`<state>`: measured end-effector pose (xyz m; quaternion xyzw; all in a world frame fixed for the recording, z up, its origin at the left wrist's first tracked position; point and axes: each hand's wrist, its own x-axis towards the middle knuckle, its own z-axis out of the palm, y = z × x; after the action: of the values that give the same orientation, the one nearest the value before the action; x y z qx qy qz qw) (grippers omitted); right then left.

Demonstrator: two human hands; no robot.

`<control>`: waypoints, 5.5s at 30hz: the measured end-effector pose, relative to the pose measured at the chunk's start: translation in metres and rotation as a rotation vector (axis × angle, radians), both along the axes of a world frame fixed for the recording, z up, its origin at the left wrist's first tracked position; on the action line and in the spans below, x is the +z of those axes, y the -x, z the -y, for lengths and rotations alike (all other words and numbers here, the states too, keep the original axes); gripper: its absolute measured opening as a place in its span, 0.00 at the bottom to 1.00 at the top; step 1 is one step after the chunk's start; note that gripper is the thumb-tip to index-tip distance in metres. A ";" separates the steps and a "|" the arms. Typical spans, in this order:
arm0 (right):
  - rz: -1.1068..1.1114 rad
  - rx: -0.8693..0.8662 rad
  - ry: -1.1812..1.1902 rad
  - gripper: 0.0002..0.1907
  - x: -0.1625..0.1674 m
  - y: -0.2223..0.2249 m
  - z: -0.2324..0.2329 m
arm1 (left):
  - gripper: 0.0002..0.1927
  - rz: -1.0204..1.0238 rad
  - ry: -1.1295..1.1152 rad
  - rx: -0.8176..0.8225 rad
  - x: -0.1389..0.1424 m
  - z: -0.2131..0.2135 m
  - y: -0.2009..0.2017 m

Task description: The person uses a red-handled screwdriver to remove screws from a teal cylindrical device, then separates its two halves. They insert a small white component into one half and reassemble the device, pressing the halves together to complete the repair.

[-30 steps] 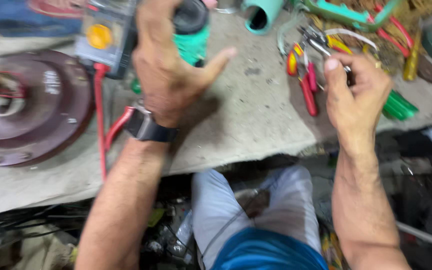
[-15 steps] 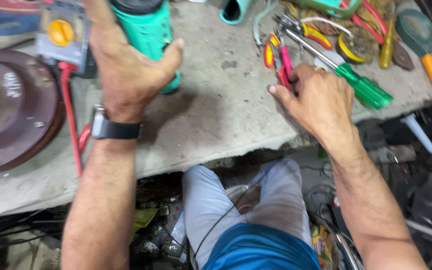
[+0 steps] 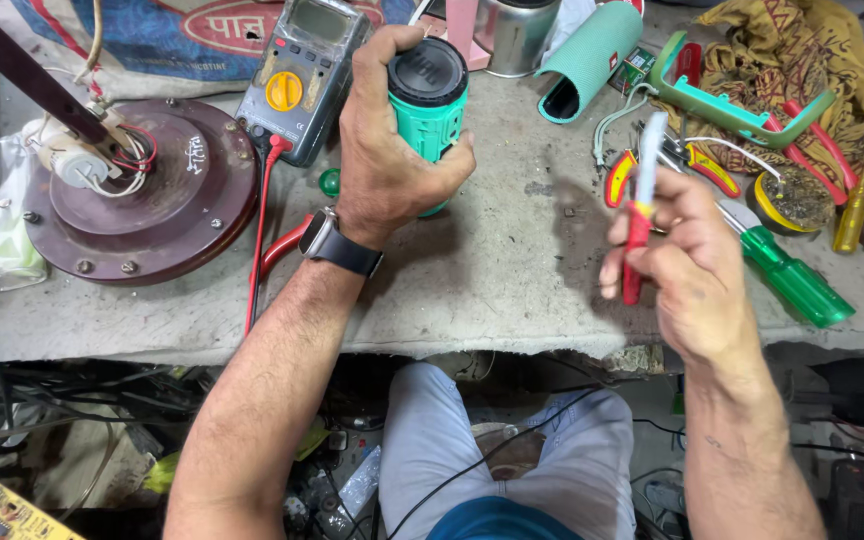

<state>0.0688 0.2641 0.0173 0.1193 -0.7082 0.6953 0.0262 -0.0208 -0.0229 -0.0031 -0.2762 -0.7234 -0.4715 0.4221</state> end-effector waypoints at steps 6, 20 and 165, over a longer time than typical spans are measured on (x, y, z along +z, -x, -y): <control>0.082 0.111 -0.150 0.14 0.010 0.010 0.054 | 0.39 0.015 -0.041 0.033 -0.002 -0.014 -0.004; 0.242 0.266 0.049 0.15 0.021 0.016 0.078 | 0.40 -0.016 -0.105 0.148 -0.006 -0.027 -0.011; 0.371 0.513 0.078 0.14 0.038 0.064 0.067 | 0.44 -0.034 -0.036 0.258 -0.019 -0.029 -0.011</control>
<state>0.0052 0.1967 0.0550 0.1640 -0.6205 0.7159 -0.2749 -0.0102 0.0062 -0.0223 -0.1811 -0.7371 -0.4212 0.4965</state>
